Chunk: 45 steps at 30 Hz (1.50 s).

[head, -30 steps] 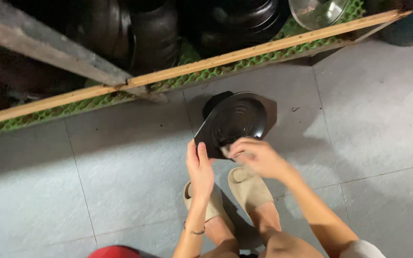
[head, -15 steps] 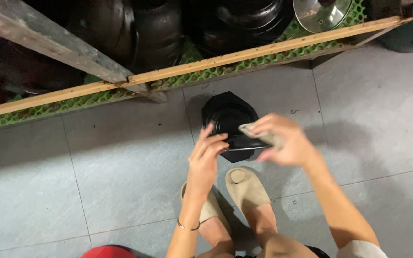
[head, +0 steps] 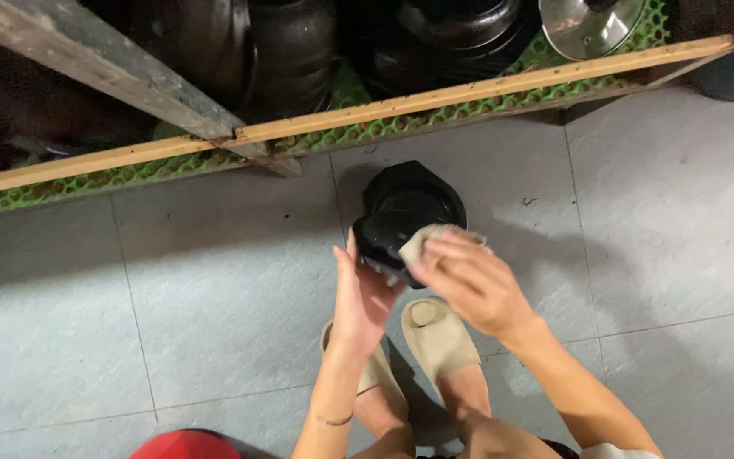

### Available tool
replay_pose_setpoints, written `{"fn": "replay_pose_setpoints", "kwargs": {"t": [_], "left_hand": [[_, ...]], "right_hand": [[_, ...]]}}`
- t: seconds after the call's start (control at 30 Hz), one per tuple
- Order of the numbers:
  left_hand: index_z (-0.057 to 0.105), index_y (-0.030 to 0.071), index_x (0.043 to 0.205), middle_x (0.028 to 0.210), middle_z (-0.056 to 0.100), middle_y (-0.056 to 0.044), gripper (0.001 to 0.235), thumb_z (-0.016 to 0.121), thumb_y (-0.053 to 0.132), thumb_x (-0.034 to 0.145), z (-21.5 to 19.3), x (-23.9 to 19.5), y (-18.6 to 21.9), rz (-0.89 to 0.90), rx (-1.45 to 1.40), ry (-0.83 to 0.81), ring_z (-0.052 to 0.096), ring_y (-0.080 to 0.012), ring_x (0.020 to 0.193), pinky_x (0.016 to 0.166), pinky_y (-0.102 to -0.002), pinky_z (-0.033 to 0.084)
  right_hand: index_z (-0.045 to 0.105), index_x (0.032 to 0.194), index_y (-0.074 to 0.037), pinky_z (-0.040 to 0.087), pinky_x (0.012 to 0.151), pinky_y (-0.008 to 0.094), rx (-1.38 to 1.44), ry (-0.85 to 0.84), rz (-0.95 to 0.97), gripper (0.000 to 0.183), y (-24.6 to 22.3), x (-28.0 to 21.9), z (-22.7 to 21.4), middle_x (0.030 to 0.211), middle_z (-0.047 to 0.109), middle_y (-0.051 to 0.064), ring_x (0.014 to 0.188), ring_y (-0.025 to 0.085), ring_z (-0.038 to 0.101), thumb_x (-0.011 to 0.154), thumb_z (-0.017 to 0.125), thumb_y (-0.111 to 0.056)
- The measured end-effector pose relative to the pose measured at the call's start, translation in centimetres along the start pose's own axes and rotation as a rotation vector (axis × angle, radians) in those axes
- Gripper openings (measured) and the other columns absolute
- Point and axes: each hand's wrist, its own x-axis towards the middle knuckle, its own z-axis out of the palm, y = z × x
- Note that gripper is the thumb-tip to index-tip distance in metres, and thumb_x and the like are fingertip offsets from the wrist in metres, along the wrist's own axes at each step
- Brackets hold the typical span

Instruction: The person cleans and wipes down several black pots with a cloth.

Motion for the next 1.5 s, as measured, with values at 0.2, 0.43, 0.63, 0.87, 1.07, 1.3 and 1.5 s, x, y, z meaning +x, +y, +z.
{"fn": "replay_pose_setpoints", "kwargs": {"t": [0.2,0.43,0.63,0.87,1.07,1.3,1.5], "left_hand": [[0.043,-0.004,0.151,0.144,0.054,-0.021,0.081,0.037,0.066,0.109,-5.7,1.3,-4.4,-0.297,-0.225,-0.116,0.06,-0.0323,0.125,0.105,-0.044,0.052],[0.031,0.011,0.157,0.146,0.053,-0.014,0.076,0.029,0.063,0.101,-4.1,0.7,-4.8,-0.187,0.005,-0.31,0.056,-0.0259,0.131,0.108,-0.043,0.049],[0.027,0.002,0.162,0.16,0.042,-0.013,0.073,0.045,0.05,0.109,-4.0,0.1,-4.9,0.07,0.331,-0.373,0.04,-0.0245,0.148,0.124,-0.041,0.032],[0.024,0.006,0.162,0.159,0.041,-0.012,0.076,0.053,0.045,0.104,-4.1,0.2,-3.9,0.065,0.036,-0.308,0.044,-0.0264,0.144,0.12,-0.045,0.038],[0.03,0.004,0.159,0.158,0.044,-0.013,0.075,0.05,0.05,0.103,-4.7,1.0,-3.7,0.1,-0.077,-0.241,0.047,-0.0284,0.143,0.12,-0.047,0.039],[0.037,0.005,0.154,0.156,0.047,-0.011,0.073,0.039,0.055,0.102,-3.5,2.0,-2.6,0.036,-0.249,-0.058,0.048,-0.0275,0.142,0.12,-0.047,0.038],[0.041,0.004,0.149,0.147,0.052,-0.014,0.067,0.04,0.055,0.105,-6.2,2.7,-6.2,-0.053,-0.138,-0.039,0.052,-0.0319,0.134,0.115,-0.052,0.04]], "right_hand": [[0.072,0.123,-0.007,0.054,0.108,0.046,0.203,-0.311,-0.158,0.037,-2.0,1.2,-1.1,0.117,0.072,0.011,0.119,0.031,0.068,0.087,0.066,-0.012],[0.072,0.121,-0.004,0.055,0.109,0.044,0.211,-0.28,-0.069,0.035,-1.1,2.1,0.0,0.119,0.072,0.011,0.118,0.029,0.069,0.087,0.069,-0.008],[0.072,0.116,-0.002,0.056,0.108,0.047,0.196,-0.17,0.014,0.03,1.3,3.5,0.9,0.119,0.073,0.012,0.118,0.031,0.071,0.087,0.065,0.002],[0.073,0.119,-0.005,0.06,0.087,0.03,0.16,0.074,0.64,0.023,5.9,2.7,1.4,0.113,0.078,0.011,0.101,0.02,0.078,0.097,0.072,-0.001],[0.072,0.12,-0.002,0.058,0.085,0.026,0.211,0.194,0.834,0.022,5.4,-0.9,1.8,0.109,0.078,0.01,0.098,0.013,0.074,0.098,0.071,-0.004],[0.075,0.115,-0.005,0.059,0.087,0.031,0.022,0.158,0.635,0.025,1.8,-4.3,1.8,0.109,0.077,0.015,0.098,0.022,0.076,0.09,0.078,-0.002],[0.075,0.11,-0.003,0.056,0.1,0.041,0.214,-0.073,0.119,0.028,-0.3,1.0,1.4,0.11,0.076,0.012,0.108,0.029,0.075,0.083,0.071,0.002]]}}
